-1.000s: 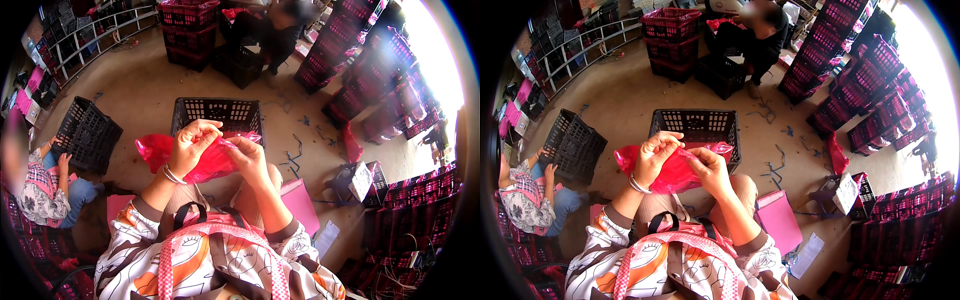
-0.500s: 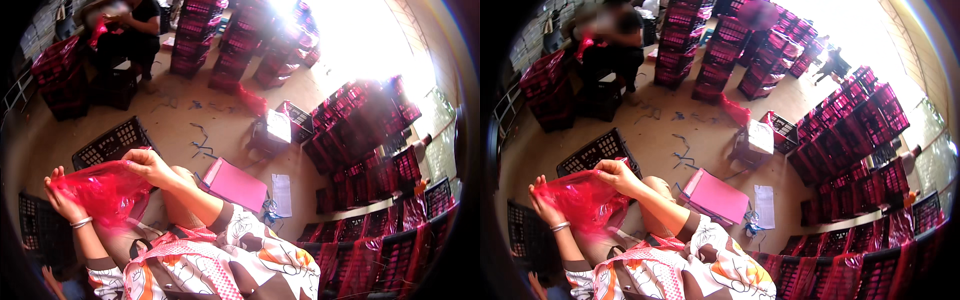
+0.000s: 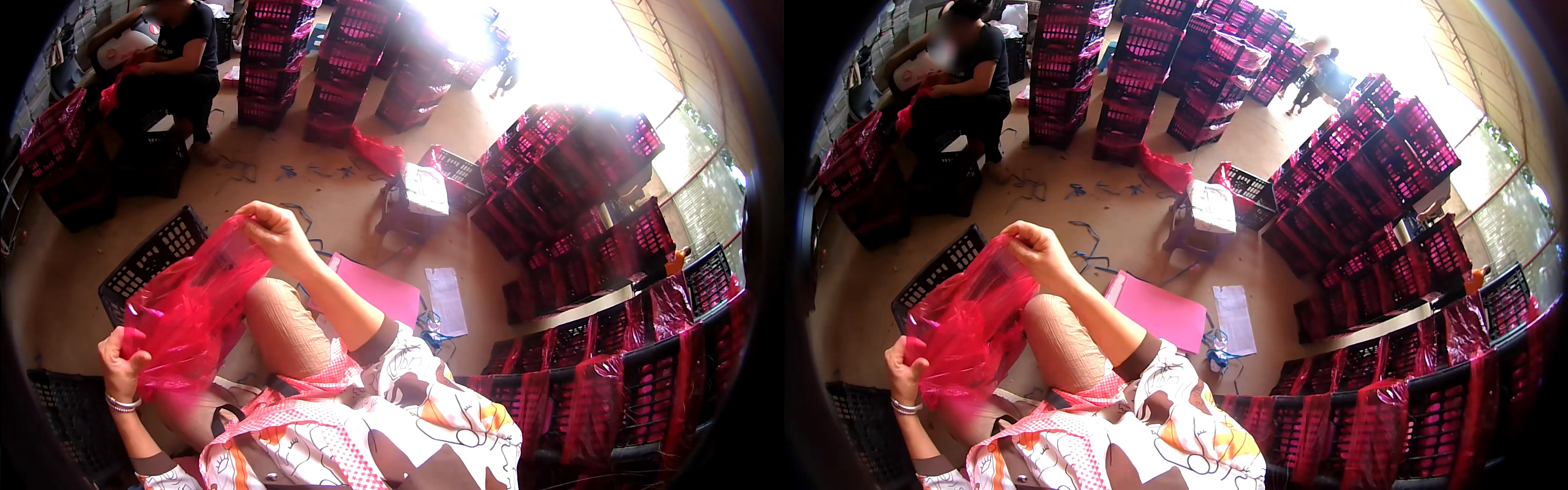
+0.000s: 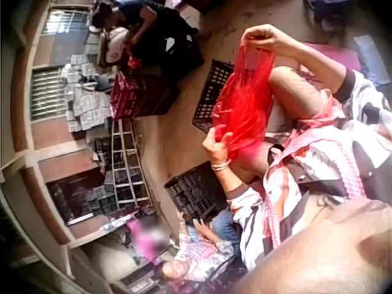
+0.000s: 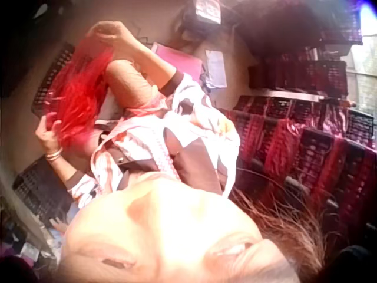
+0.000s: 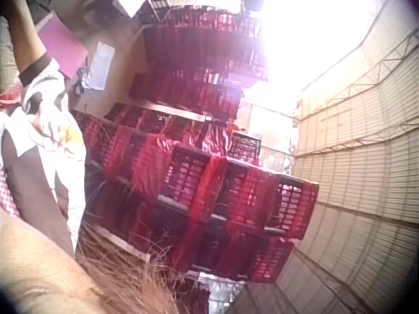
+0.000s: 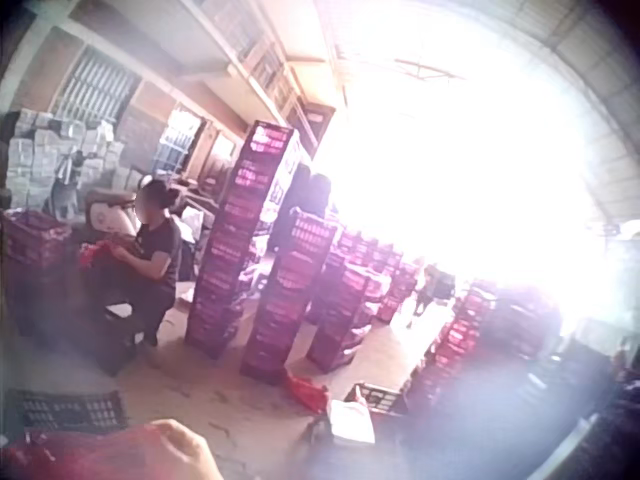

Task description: The person lines plastic crates with pink plastic bags by stretching the bag over the crate edges and then placing a pink paper sheet inside.

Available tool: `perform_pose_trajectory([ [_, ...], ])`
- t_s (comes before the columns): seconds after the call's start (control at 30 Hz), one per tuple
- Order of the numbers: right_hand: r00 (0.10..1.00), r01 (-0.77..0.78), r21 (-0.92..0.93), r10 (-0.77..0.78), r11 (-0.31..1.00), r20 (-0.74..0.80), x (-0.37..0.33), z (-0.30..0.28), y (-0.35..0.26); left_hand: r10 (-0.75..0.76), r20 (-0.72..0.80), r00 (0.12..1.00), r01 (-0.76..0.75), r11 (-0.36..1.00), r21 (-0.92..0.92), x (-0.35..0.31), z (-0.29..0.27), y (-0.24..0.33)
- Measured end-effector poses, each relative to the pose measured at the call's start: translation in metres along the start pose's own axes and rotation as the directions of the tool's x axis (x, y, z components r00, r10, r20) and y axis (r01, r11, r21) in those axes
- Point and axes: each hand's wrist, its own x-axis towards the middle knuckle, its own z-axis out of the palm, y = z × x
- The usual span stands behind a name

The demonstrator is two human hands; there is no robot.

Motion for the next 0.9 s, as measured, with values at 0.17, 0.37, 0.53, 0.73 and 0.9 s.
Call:
perform_pose_trajectory([
  [0.17,0.997,0.066,-0.311,-0.049,0.948,0.06,-0.013,-0.032,-0.005,0.017,-0.034,0.999,0.0,0.887,0.462,-0.007,-0.009,-0.012],
  [0.37,0.902,0.283,-0.861,0.187,0.423,0.389,-0.021,-0.02,-0.013,0.032,-0.506,0.862,0.334,0.715,0.614,-0.024,-0.121,-0.114],
  [0.53,0.996,0.044,-0.972,-0.08,0.232,0.026,-0.005,-0.071,0.009,-0.234,-0.673,0.702,0.231,0.968,-0.096,-0.062,-0.19,-0.237],
  [0.73,0.847,-0.219,-0.277,0.042,0.936,-0.53,0.003,-0.153,0.04,-0.622,-0.374,0.689,0.045,0.551,-0.833,-0.085,-0.154,-0.249],
  [0.9,0.694,-0.189,0.619,0.55,0.762,-0.465,0.018,-0.144,0.047,-0.739,-0.351,0.575,0.139,0.51,-0.849,-0.095,-0.146,-0.252],
])
